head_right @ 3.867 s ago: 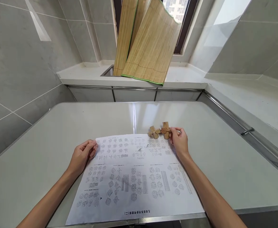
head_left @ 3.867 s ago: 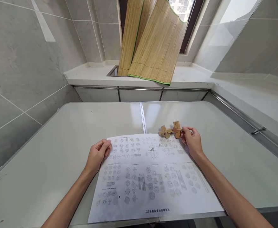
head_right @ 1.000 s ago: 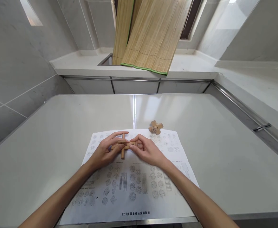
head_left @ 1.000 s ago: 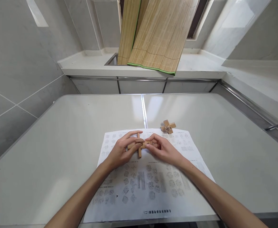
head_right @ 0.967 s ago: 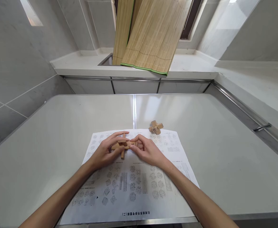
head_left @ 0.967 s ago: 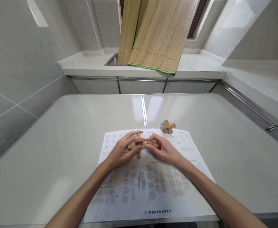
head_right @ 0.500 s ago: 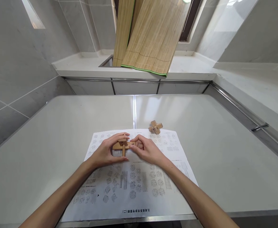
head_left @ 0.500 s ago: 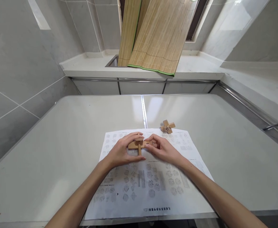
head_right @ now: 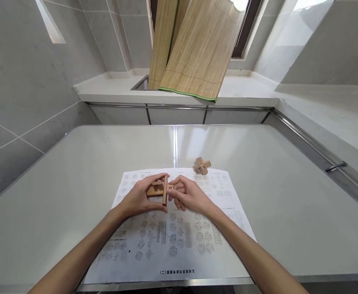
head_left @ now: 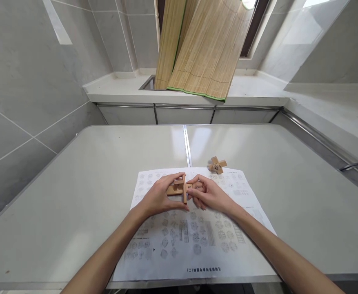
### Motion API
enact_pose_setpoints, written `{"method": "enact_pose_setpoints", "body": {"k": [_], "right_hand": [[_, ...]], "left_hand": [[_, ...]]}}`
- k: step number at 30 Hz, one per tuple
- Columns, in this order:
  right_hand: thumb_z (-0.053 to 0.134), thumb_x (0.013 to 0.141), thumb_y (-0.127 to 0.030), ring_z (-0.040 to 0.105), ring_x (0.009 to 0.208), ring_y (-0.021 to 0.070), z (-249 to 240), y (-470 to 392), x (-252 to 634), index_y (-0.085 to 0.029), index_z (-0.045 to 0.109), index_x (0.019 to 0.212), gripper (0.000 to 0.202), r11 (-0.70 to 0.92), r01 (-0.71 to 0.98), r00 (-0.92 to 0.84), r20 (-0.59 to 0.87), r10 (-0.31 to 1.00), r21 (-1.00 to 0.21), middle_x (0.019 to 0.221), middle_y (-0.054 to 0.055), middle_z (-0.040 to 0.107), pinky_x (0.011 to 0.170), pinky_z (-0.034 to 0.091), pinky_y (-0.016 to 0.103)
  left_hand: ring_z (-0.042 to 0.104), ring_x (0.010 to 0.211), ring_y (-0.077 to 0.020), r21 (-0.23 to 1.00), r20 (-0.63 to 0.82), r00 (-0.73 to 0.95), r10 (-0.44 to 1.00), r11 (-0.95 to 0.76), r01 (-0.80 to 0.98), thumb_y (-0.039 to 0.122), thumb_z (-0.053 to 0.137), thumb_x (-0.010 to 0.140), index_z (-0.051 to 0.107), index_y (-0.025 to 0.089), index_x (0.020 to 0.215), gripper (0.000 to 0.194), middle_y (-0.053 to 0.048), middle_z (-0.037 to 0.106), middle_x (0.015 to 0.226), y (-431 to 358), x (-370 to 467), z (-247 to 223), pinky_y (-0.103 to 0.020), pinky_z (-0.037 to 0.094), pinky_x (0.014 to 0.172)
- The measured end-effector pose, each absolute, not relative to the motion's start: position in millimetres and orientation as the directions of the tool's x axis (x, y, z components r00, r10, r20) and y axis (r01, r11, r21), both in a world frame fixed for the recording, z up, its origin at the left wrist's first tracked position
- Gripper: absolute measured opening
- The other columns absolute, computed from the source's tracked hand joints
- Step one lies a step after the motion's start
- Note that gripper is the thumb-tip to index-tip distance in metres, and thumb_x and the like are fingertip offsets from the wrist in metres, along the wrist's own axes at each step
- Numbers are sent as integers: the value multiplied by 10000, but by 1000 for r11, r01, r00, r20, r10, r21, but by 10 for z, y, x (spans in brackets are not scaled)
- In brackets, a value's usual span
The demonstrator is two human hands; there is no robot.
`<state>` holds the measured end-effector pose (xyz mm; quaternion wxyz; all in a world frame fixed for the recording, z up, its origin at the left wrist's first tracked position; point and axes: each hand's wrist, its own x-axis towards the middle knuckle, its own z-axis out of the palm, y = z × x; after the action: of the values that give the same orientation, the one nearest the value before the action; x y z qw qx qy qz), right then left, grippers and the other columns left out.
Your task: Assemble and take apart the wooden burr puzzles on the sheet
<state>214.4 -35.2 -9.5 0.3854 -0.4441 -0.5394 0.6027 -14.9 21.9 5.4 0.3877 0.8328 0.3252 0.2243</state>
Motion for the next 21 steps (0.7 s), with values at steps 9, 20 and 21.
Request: {"method": "enact_pose_setpoints", "body": {"k": [9, 20, 21], "right_hand": [[650, 953, -623, 601, 488, 120, -86, -344, 2138, -219, 543, 1167, 470, -108, 5, -317, -104, 943, -994, 828, 22, 753, 459, 443, 249], [852, 790, -521, 608, 688, 136, -36, -408, 2102, -305, 477, 1407, 753, 14, 278, -134, -24, 991, -961, 1214, 63, 635, 596, 525, 308], [874, 765, -504, 602, 683, 138, -32, -420, 2094, -322, 432, 1463, 846, 25, 290, -159, -23, 987, -957, 1234, 68, 635, 607, 537, 321]], "left_hand": [[671, 1222, -293, 770, 155, 625, 766, -490, 410, 447, 638, 986, 586, 281, 1422, 469, -86, 718, 1335, 241, -168, 54, -456, 511, 1060], [572, 668, -169, 757, 159, 503, 850, -432, 490, 469, 529, 1032, 547, 221, 860, 302, 1, 664, 788, 197, -156, 37, -306, 448, 665], [569, 674, -169, 764, 160, 507, 847, -432, 480, 468, 521, 1035, 551, 221, 876, 295, 0, 663, 799, 188, -152, 39, -305, 444, 659]]}}
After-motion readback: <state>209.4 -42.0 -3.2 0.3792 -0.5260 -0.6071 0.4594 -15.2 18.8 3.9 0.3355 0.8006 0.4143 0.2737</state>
